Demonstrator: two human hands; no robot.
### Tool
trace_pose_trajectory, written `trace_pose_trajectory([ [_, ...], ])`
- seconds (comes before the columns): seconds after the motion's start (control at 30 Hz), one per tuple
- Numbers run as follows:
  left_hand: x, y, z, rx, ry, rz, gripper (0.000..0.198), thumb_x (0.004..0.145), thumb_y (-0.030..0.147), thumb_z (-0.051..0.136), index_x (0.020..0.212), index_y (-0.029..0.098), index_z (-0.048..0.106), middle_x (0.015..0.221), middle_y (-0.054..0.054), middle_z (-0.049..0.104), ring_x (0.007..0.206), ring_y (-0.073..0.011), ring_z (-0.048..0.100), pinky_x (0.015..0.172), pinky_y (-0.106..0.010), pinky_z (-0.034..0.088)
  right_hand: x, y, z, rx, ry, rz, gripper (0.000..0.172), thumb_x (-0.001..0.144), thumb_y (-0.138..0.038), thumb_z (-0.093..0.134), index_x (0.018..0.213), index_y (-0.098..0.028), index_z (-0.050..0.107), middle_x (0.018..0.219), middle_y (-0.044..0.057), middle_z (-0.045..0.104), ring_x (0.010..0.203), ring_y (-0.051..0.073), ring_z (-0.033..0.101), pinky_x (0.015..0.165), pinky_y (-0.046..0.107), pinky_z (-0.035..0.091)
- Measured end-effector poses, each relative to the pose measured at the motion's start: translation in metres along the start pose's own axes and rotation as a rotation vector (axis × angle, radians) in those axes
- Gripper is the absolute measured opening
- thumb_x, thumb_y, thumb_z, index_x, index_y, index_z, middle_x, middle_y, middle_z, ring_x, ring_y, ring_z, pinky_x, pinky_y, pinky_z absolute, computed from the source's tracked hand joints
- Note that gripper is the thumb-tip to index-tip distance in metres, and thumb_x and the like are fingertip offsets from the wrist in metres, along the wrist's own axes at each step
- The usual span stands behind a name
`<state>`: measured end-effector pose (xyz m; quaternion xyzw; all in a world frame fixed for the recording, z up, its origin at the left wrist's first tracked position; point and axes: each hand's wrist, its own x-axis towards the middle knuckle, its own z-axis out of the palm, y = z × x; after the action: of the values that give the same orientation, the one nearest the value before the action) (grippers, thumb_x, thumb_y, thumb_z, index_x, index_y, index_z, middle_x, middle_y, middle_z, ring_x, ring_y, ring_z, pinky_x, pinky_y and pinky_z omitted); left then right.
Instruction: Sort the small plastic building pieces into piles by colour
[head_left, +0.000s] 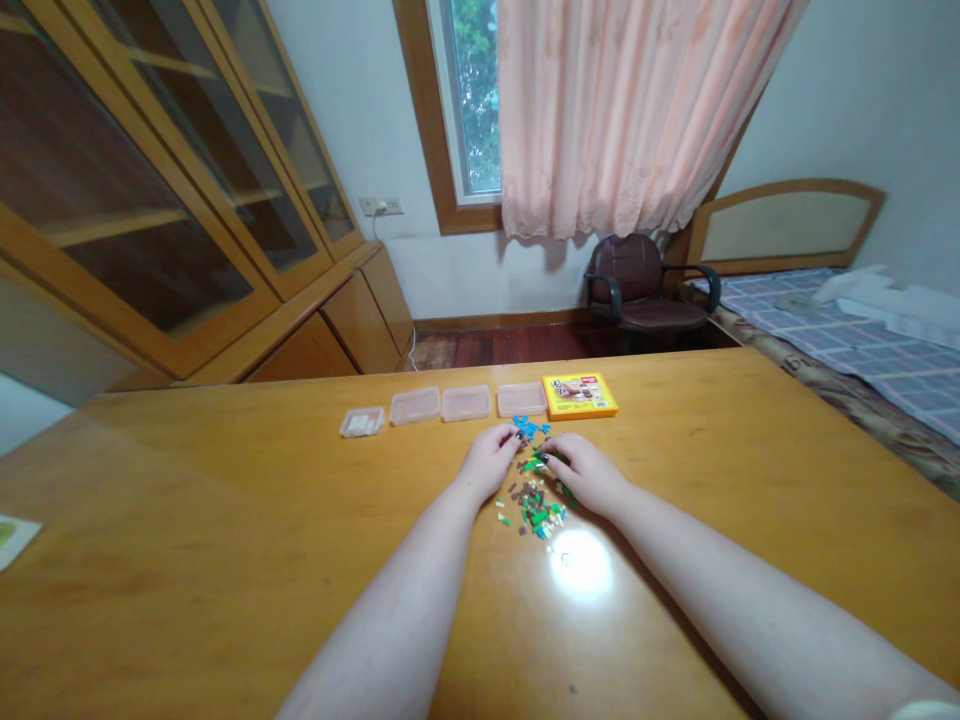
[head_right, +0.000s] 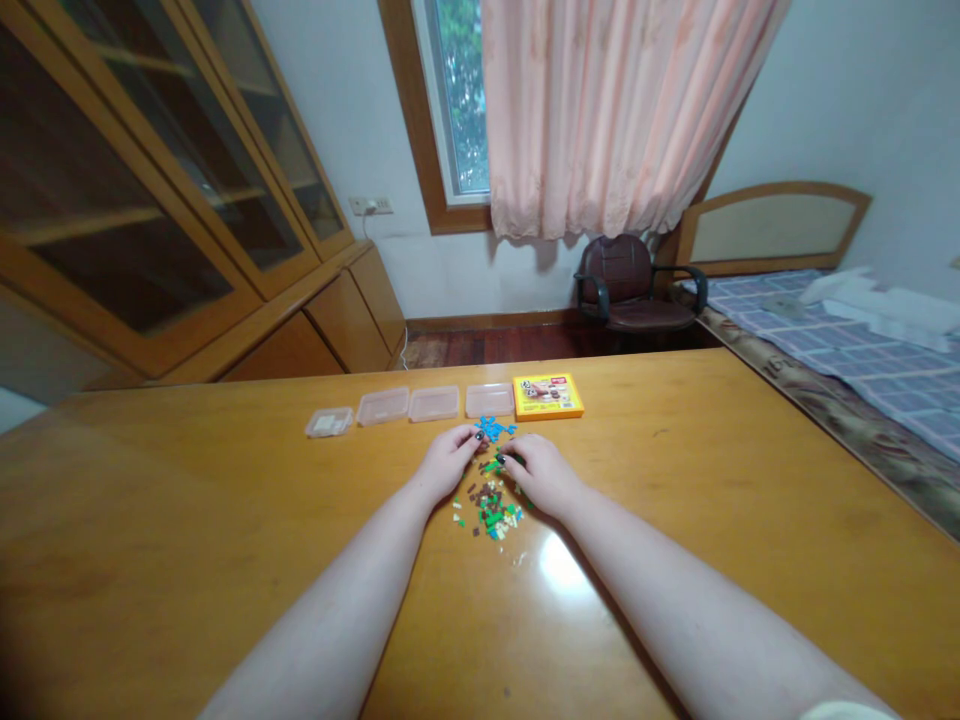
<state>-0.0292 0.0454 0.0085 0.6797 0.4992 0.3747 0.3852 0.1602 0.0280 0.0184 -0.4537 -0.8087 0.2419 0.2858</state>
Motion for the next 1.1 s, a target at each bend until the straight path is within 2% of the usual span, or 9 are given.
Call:
trace_pose_trajectory([
  [0.33,-0.0003,0.0037,0.0004,0.038,0.008,0.006,0.020,0.082,0.031,0.047,0.078,0.018,0.060,0.078,-0.001,0.064,0.077,-0.0160,0.057,0.073,-0.026,0.043,0.0011,0.0005,-0.0002,-0.015,-0.051,-0.038,0.019,0.084,-0.023,0.050,0.094,-0.018,0.066,0.091,0.007,0.065,0.086,0.020,0.057,0.081,0.034,0.043],
  [0.57,0.0002,0.0019,0.0007,0.107,-0.001,0.037,0.022,0.083,0.033,0.047,0.084,0.018,0.063,0.085,-0.003,0.066,0.082,-0.0174,0.058,0.076,-0.028,0.044,0.0003,-0.0008,-0.0001,0.001,-0.042,-0.035,0.017,0.084,-0.022,0.051,0.091,-0.018,0.066,0.090,0.007,0.065,0.085,0.020,0.057,0.080,0.034,0.043],
  [0.87,-0.0006,0.0051,0.0004,0.112,-0.027,0.044,0.019,0.083,0.028,0.048,0.088,0.018,0.063,0.090,-0.002,0.066,0.086,-0.0167,0.059,0.081,-0.028,0.045,0.0008,-0.0023,-0.0019,0.011,-0.052,-0.060,0.016,0.083,-0.021,0.052,0.091,-0.018,0.066,0.090,0.007,0.066,0.085,0.020,0.057,0.080,0.035,0.043],
  [1.03,-0.0001,0.0030,0.0002,0.111,-0.019,0.048,0.022,0.085,0.030,0.045,0.085,0.018,0.063,0.088,-0.003,0.066,0.087,-0.0172,0.058,0.080,-0.028,0.044,-0.0022,-0.0068,-0.0035,0.099,-0.168,-0.095,0.021,0.082,-0.022,0.052,0.098,-0.019,0.065,0.096,0.007,0.067,0.088,0.021,0.059,0.082,0.035,0.045],
  [1.1,0.0003,0.0013,0.0003,0.092,-0.016,0.044,0.023,0.085,0.031,0.044,0.085,0.018,0.062,0.088,-0.003,0.066,0.086,-0.0172,0.058,0.080,-0.029,0.045,-0.0036,-0.0085,-0.0037,0.141,-0.177,-0.064,0.023,0.083,-0.022,0.049,0.101,-0.019,0.064,0.099,0.008,0.066,0.090,0.021,0.059,0.083,0.036,0.045],
])
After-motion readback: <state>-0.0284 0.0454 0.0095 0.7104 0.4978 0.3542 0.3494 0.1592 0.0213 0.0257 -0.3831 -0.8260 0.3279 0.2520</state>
